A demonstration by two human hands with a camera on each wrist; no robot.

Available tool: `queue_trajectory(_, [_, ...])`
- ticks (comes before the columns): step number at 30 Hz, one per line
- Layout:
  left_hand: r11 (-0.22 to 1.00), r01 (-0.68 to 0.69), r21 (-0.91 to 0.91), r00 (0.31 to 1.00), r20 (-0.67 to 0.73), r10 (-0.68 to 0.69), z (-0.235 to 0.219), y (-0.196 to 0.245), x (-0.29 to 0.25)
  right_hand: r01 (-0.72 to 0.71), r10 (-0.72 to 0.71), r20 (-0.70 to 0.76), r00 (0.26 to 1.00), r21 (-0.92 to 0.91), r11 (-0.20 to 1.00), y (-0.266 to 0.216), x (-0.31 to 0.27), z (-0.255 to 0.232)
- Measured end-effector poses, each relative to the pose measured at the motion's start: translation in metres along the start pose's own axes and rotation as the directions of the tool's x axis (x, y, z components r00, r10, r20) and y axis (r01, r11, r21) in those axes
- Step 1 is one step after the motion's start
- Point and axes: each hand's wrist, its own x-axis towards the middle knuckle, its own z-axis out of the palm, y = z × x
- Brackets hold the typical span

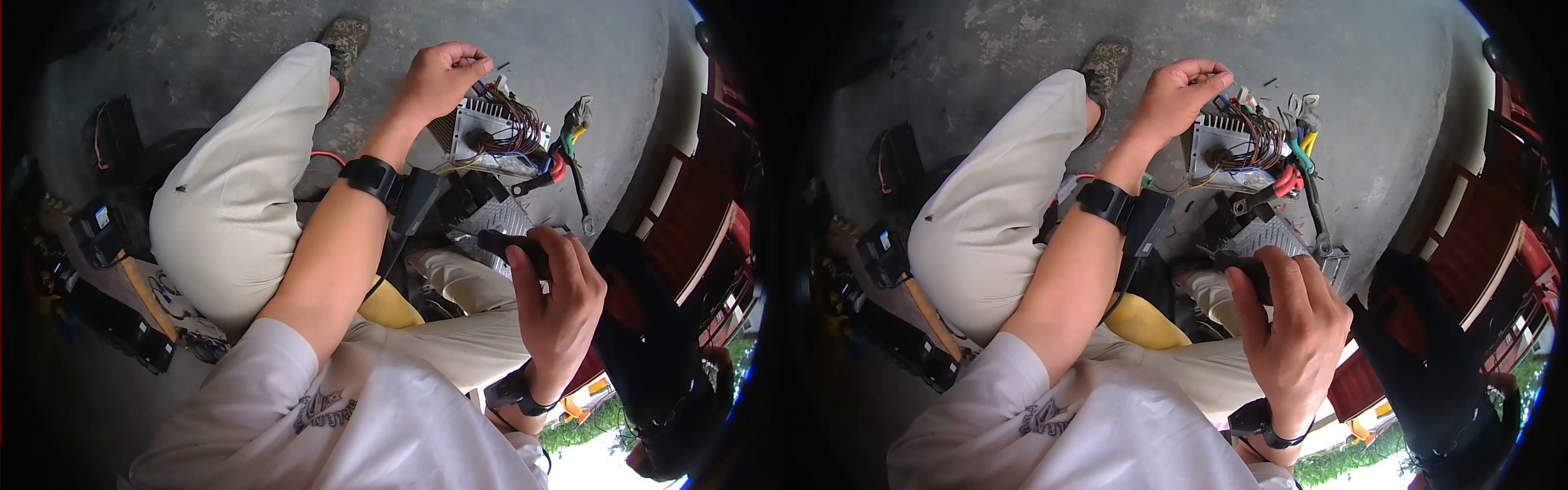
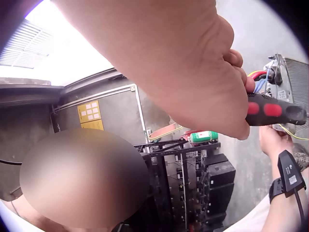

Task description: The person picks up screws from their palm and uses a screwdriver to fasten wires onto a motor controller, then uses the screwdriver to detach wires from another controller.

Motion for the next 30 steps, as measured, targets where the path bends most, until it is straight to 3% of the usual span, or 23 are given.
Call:
queue_trajectory(1, [0.998,0.033,0.053,0.999,0.025,-0.034,0.001,0.001,0.001,0.007,-0.007,-0.002,1.000,0.012,1.000,0.000,0.002,-0.001])
queue_trajectory(3, [0.999,-0.003,-0.037,1.000,-0.012,0.003,0.005,-0.005,0.005,-0.019,0.034,-0.277,0.960,0.055,0.998,-0.003,0.004,0.007])
queue_trajectory(5, [1.000,-0.008,0.016,1.000,0.017,0.007,0.005,-0.002,0.003,-0.035,0.041,-0.249,0.968,0.028,0.999,-0.006,0.005,0.001])
queue_trajectory(8, [0.997,-0.012,0.073,0.999,0.035,0.009,0.004,0.004,0.003,-0.058,0.060,-0.036,0.998,0.040,0.997,-0.012,0.008,-0.008])
queue_trajectory(9, [0.997,-0.009,0.073,0.999,0.034,0.007,0.003,0.002,0.004,-0.006,0.002,0.045,0.999,0.077,0.997,-0.008,0.010,-0.010])
queue_trajectory(11, [0.998,-0.026,0.065,0.999,0.036,0.024,0.006,0.000,0.005,0.074,-0.065,0.175,0.982,-0.047,0.996,-0.007,0.012,-0.011])
queue_trajectory(13, [0.999,-0.021,0.043,0.998,0.052,0.019,0.006,0.001,0.006,0.077,-0.080,-0.054,0.995,-0.056,0.995,-0.013,0.016,0.002])
queue_trajectory(14, [1.000,-0.016,0.026,0.998,0.068,0.014,0.005,0.001,0.005,0.102,-0.125,-0.280,0.952,-0.095,0.990,-0.008,0.014,0.012])
queue_trajectory(15, [1.000,-0.013,0.025,0.998,0.066,0.011,0.005,0.001,0.004,0.064,-0.082,-0.310,0.947,-0.067,0.996,-0.007,0.012,0.013])
queue_trajectory(18, [1.000,-0.028,-0.008,0.995,0.098,0.029,0.006,0.003,0.005,-0.013,0.008,-0.069,0.998,-0.065,0.998,-0.014,0.015,0.009])
queue_trajectory(21, [1.000,0.001,0.016,0.994,0.105,-0.003,0.005,0.006,0.006,0.034,-0.021,0.135,0.991,-0.093,0.995,-0.016,0.014,0.001])
queue_trajectory(25, [0.999,0.013,0.033,0.996,0.084,-0.016,0.007,0.004,0.005,0.077,-0.050,0.167,0.985,-0.158,0.984,-0.023,0.020,0.006])
queue_trajectory(26, [0.999,0.027,0.026,0.996,0.083,-0.030,0.006,0.004,0.005,0.057,-0.064,-0.045,0.997,-0.138,0.989,-0.020,0.021,0.015])
queue_trajectory(27, [0.999,0.025,0.027,0.996,0.083,-0.027,0.005,0.004,0.006,0.043,-0.071,-0.256,0.964,-0.113,0.993,-0.019,0.021,0.021])
queue_trajectory(29, [0.998,0.005,0.069,0.995,0.103,-0.012,0.003,0.005,0.005,0.042,-0.062,-0.240,0.969,-0.087,0.995,-0.023,0.021,0.014])
queue_trajectory(30, [0.998,0.004,0.071,0.994,0.106,-0.011,0.002,0.006,0.005,0.041,-0.044,-0.038,0.998,-0.070,0.997,-0.023,0.021,0.007])
